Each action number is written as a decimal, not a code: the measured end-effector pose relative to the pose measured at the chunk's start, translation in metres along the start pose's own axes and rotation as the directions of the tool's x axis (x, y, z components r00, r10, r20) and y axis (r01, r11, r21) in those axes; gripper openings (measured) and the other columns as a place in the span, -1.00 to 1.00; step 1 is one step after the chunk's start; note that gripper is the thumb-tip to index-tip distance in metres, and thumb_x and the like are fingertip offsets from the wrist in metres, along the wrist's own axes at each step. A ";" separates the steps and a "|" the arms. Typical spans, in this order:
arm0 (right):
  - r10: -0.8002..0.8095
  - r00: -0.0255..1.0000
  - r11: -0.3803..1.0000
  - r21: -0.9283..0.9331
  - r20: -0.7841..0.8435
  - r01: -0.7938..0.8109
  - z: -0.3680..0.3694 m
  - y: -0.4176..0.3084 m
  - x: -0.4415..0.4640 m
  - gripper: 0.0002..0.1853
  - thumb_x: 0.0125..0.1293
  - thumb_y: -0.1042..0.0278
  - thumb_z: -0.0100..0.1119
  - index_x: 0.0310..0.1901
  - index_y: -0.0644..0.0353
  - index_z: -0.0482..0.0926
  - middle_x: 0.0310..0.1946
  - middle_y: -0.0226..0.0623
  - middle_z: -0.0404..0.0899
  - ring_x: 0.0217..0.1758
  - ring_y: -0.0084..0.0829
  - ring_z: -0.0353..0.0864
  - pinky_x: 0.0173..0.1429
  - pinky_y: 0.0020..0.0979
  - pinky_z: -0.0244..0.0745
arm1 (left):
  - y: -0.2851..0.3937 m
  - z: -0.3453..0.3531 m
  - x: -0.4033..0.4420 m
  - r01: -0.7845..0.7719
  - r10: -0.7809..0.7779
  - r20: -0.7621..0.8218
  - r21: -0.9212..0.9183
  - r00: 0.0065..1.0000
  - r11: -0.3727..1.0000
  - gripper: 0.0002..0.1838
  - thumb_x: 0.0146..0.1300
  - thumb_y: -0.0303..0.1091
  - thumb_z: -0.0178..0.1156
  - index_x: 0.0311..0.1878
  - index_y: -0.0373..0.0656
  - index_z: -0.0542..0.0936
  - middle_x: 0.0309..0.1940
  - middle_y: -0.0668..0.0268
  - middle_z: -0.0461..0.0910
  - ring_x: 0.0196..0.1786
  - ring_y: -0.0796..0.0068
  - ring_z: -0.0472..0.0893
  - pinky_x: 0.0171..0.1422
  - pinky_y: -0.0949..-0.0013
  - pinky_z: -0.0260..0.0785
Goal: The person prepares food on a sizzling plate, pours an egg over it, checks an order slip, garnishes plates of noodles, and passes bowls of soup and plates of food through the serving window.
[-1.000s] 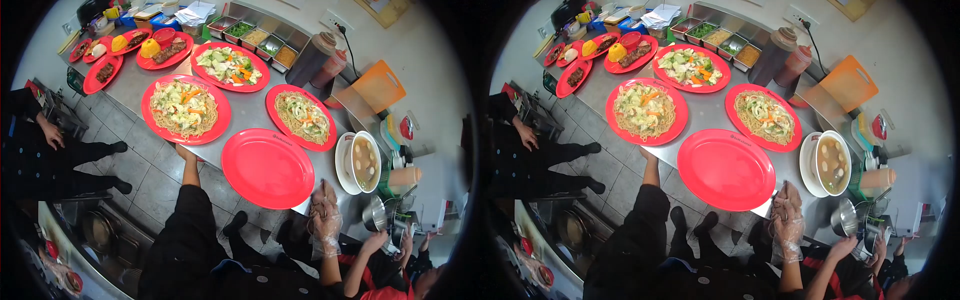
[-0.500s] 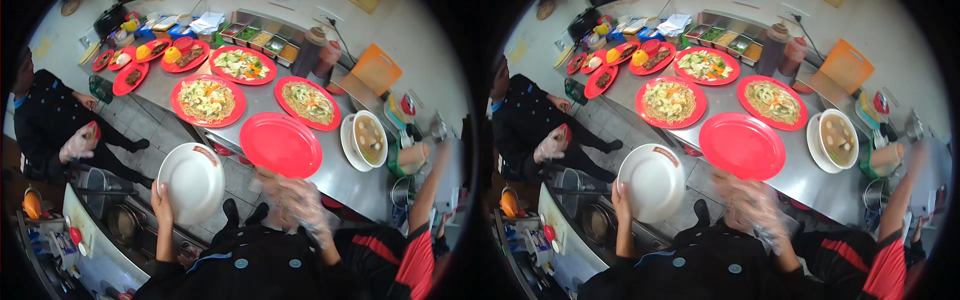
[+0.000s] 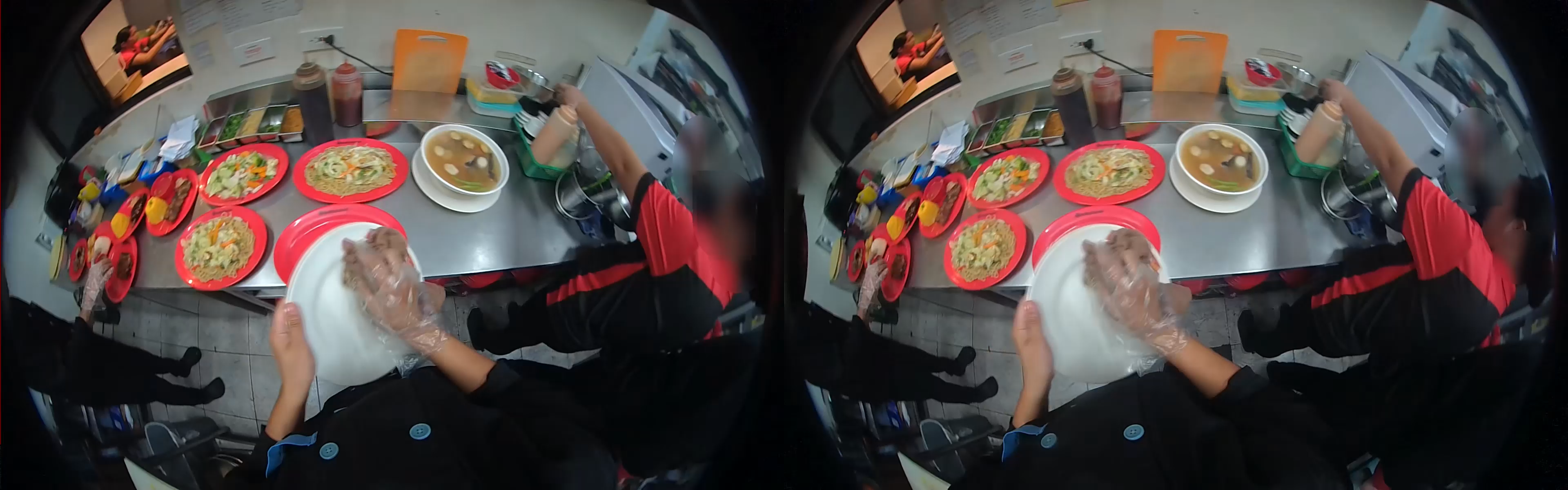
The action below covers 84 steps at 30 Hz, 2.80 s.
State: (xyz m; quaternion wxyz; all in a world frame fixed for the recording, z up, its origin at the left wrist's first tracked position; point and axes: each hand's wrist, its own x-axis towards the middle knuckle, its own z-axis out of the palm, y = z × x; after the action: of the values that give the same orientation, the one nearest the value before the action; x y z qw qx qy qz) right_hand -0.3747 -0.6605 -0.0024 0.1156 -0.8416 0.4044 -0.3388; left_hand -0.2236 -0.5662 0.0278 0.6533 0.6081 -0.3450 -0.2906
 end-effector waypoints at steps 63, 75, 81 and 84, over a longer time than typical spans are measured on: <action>0.732 0.634 0.340 0.673 0.249 -0.657 -0.081 0.376 -0.001 -0.52 0.25 -0.07 -0.05 -0.15 0.28 0.42 -0.44 -0.12 0.49 -0.58 -0.29 0.48 -0.65 -0.41 0.41 | 0.317 0.022 0.262 -0.432 0.455 -0.201 -0.756 0.868 0.491 -0.54 0.23 -0.53 -0.15 0.20 -0.44 0.16 0.13 -0.03 0.31 0.17 0.14 0.38 0.27 0.17 0.27; 0.831 0.540 0.263 0.757 0.138 -0.598 -0.082 0.320 0.004 -0.67 0.20 0.13 0.02 -0.23 0.27 0.42 -0.59 -0.21 0.46 -0.72 -0.38 0.42 -0.73 -0.44 0.34 | 0.370 0.020 0.292 -0.499 0.517 -0.258 -0.765 0.816 0.406 -0.51 0.20 -0.53 -0.18 0.23 -0.42 0.11 0.16 -0.07 0.26 0.21 0.01 0.32 0.27 0.02 0.24; 0.845 0.524 0.247 0.790 0.109 -0.562 -0.082 0.309 0.002 -0.75 0.18 0.23 0.05 -0.27 0.27 0.42 -0.66 -0.25 0.45 -0.79 -0.43 0.39 -0.77 -0.46 0.30 | 0.393 0.097 0.317 -0.444 0.548 -0.118 -0.734 0.828 0.513 -0.52 0.15 -0.56 -0.08 0.17 -0.44 0.20 0.10 -0.04 0.33 0.15 0.09 0.37 0.21 0.12 0.28; 0.845 0.527 0.242 0.812 0.093 -0.531 -0.083 0.302 0.010 -0.81 0.17 0.30 0.04 -0.33 0.26 0.39 -0.73 -0.28 0.40 -0.83 -0.50 0.32 -0.80 -0.51 0.24 | 0.403 0.120 0.323 -0.469 0.496 -0.206 -0.733 0.844 0.493 -0.54 0.14 -0.54 -0.03 0.14 -0.43 0.23 0.06 0.00 0.37 0.08 0.14 0.42 0.20 0.14 0.28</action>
State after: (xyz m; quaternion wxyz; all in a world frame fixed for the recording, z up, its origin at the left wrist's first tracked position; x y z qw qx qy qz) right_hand -0.6076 -0.8567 -0.0774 0.5196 -0.3511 0.5666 -0.5345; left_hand -0.1447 -0.8593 0.4628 0.8947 0.1505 -0.3565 -0.2231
